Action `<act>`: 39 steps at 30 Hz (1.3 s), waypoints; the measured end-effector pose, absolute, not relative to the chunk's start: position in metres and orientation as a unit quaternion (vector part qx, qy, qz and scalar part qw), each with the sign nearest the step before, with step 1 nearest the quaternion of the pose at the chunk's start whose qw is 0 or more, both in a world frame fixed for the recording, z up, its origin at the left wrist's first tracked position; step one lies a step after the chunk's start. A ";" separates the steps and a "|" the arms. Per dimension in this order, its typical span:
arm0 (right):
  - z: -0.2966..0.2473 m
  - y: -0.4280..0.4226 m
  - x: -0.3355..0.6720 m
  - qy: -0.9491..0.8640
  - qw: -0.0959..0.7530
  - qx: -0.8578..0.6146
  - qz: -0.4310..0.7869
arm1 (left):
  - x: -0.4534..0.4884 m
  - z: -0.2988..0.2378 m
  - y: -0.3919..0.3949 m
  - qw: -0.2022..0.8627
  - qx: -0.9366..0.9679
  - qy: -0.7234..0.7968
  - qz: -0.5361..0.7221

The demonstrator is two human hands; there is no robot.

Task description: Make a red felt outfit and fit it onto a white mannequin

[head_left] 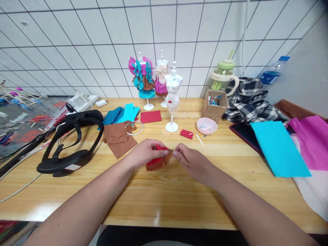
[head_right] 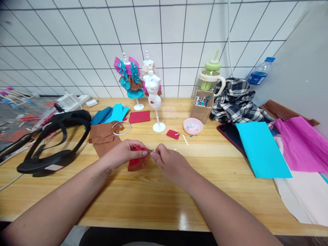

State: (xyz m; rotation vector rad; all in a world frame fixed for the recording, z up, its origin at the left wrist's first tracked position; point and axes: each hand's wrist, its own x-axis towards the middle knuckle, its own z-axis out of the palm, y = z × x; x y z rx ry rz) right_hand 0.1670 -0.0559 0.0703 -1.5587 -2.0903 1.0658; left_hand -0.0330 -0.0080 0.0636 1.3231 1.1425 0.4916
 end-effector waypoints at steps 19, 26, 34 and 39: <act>0.063 -0.054 0.165 -0.730 0.191 -0.539 0.375 | -0.032 0.064 -0.008 0.632 0.564 0.485 0.220; 0.061 -0.054 0.165 -0.728 0.201 -0.539 0.372 | -0.032 0.064 -0.009 0.635 0.557 0.485 0.226; 0.051 -0.035 0.177 -0.665 0.295 -0.555 0.404 | -0.031 0.066 -0.007 0.644 0.536 0.487 0.247; 0.041 -0.033 0.167 -0.632 0.297 -0.482 0.529 | -0.030 0.062 -0.008 0.637 0.573 0.454 0.245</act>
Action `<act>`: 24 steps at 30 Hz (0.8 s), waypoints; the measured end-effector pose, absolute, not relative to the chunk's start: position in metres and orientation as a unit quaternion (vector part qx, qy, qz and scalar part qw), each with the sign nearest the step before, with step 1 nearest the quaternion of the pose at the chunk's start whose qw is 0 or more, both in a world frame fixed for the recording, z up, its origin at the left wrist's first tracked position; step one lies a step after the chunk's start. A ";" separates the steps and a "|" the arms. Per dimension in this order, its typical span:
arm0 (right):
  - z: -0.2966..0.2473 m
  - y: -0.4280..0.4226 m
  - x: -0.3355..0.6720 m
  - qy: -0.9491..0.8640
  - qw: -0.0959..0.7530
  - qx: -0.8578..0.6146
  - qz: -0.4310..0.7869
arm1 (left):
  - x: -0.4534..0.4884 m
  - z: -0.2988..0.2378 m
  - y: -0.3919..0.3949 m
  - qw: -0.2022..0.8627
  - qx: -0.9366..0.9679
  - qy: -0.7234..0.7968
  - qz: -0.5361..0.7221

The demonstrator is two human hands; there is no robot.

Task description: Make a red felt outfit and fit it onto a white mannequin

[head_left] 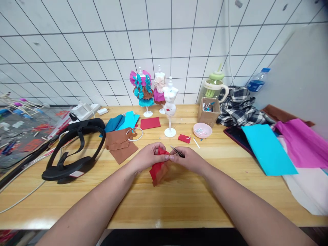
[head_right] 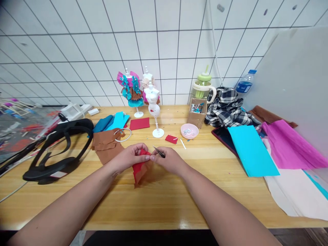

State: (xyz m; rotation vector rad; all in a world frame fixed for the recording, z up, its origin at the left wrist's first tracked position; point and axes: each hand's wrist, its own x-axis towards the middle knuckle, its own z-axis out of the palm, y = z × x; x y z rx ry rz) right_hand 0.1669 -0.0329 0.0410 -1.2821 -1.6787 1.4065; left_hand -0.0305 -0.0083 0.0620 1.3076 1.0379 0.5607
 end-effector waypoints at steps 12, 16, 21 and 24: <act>0.040 -0.032 0.167 -0.288 0.385 -0.351 0.803 | -0.060 0.075 0.012 0.620 0.536 0.414 0.396; 0.032 -0.031 0.159 -0.376 0.353 -0.390 0.763 | -0.073 0.078 0.021 0.567 0.506 0.412 0.503; 0.029 -0.016 0.175 -0.531 0.513 -0.504 0.448 | -0.058 0.069 0.014 0.607 0.520 0.431 0.419; 0.036 -0.018 0.180 -0.492 0.490 -0.498 0.520 | -0.044 0.065 0.004 0.627 0.558 0.418 0.348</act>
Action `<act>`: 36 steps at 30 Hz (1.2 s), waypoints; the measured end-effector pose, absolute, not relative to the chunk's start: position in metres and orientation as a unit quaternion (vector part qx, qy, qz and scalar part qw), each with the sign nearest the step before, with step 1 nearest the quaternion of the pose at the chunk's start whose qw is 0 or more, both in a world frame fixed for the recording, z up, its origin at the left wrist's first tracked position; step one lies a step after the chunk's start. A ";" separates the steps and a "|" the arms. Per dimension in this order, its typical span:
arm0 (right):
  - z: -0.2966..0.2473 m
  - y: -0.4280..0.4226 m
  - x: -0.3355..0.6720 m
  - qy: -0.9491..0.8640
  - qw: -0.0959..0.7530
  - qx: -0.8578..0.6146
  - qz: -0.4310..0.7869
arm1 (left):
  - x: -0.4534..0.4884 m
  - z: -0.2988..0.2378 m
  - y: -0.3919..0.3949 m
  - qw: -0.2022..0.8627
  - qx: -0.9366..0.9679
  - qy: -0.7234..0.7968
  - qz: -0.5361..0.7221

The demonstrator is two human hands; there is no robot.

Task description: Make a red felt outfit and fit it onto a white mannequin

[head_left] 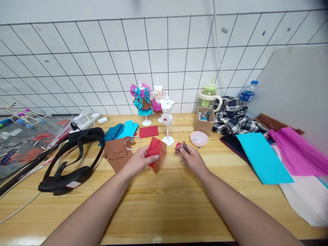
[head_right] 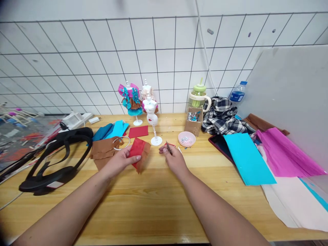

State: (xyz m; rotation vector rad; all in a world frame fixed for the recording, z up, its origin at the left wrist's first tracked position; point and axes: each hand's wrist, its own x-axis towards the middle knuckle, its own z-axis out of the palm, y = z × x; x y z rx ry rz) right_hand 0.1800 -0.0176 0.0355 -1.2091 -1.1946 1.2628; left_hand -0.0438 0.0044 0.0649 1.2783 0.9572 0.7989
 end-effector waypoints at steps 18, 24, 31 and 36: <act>0.049 -0.052 0.181 -0.786 0.370 -0.492 0.049 | -0.045 0.068 -0.008 0.774 0.485 0.373 0.164; 0.051 -0.057 0.169 -0.859 0.306 -0.400 0.093 | -0.036 0.066 -0.014 0.769 0.414 0.386 0.297; 0.049 -0.044 0.168 -0.633 0.413 -0.518 0.401 | -0.037 0.071 -0.008 0.636 0.527 0.462 0.323; 0.050 -0.040 0.162 -0.576 0.391 -0.510 0.505 | -0.031 0.067 -0.013 0.549 0.633 0.460 0.294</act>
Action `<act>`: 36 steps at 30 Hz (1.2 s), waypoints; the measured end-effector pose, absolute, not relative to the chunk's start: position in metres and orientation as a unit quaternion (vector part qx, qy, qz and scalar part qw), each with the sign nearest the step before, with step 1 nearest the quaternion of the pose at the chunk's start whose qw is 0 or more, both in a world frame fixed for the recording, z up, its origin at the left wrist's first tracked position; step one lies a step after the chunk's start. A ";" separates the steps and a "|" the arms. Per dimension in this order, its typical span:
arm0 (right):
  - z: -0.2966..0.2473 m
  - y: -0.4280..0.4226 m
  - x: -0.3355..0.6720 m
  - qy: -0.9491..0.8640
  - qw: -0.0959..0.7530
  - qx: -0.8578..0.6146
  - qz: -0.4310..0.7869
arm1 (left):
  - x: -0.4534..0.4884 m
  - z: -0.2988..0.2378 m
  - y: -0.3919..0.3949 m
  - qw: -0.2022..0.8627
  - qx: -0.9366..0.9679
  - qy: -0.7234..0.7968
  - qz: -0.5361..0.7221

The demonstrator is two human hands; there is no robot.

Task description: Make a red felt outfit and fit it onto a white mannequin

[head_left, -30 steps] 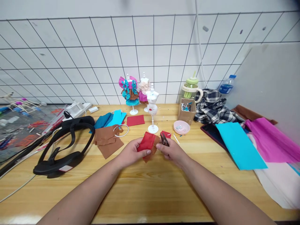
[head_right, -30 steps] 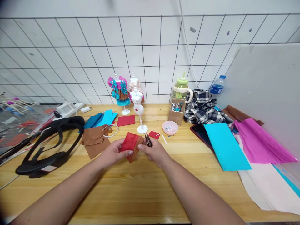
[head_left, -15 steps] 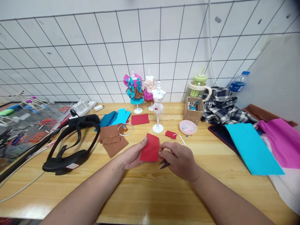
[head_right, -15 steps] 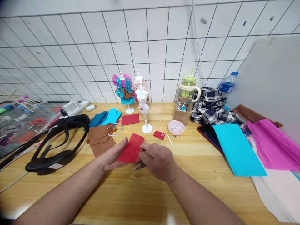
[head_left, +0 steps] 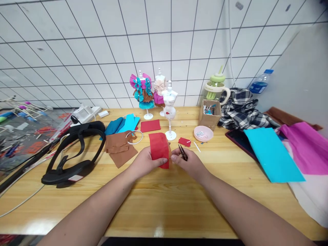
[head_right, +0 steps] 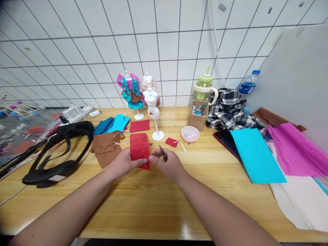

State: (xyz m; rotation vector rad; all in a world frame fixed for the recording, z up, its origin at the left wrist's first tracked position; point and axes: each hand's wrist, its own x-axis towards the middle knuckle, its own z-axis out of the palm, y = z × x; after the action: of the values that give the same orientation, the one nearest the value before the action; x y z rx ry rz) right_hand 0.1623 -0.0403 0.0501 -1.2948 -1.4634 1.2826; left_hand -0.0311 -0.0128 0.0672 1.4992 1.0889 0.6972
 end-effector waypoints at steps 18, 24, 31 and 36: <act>0.046 -0.035 0.175 -0.658 0.297 -0.596 0.352 | -0.039 0.066 -0.008 0.573 0.629 0.445 0.279; 0.045 -0.035 0.187 -0.754 0.078 -0.636 0.142 | -0.042 0.066 -0.011 0.570 0.678 0.395 0.243; 0.049 -0.031 0.189 -0.736 0.212 -0.627 0.144 | -0.040 0.066 -0.015 0.445 0.741 0.443 0.237; 0.053 -0.033 0.177 -0.592 0.409 -0.474 0.508 | -0.036 0.075 -0.023 0.474 0.779 0.373 0.174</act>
State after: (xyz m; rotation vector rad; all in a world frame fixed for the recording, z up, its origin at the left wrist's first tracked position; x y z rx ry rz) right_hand 0.1770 -0.0332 0.0534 -1.1933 -1.4911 1.2794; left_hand -0.0365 -0.0226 0.0745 1.9051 0.9129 0.4247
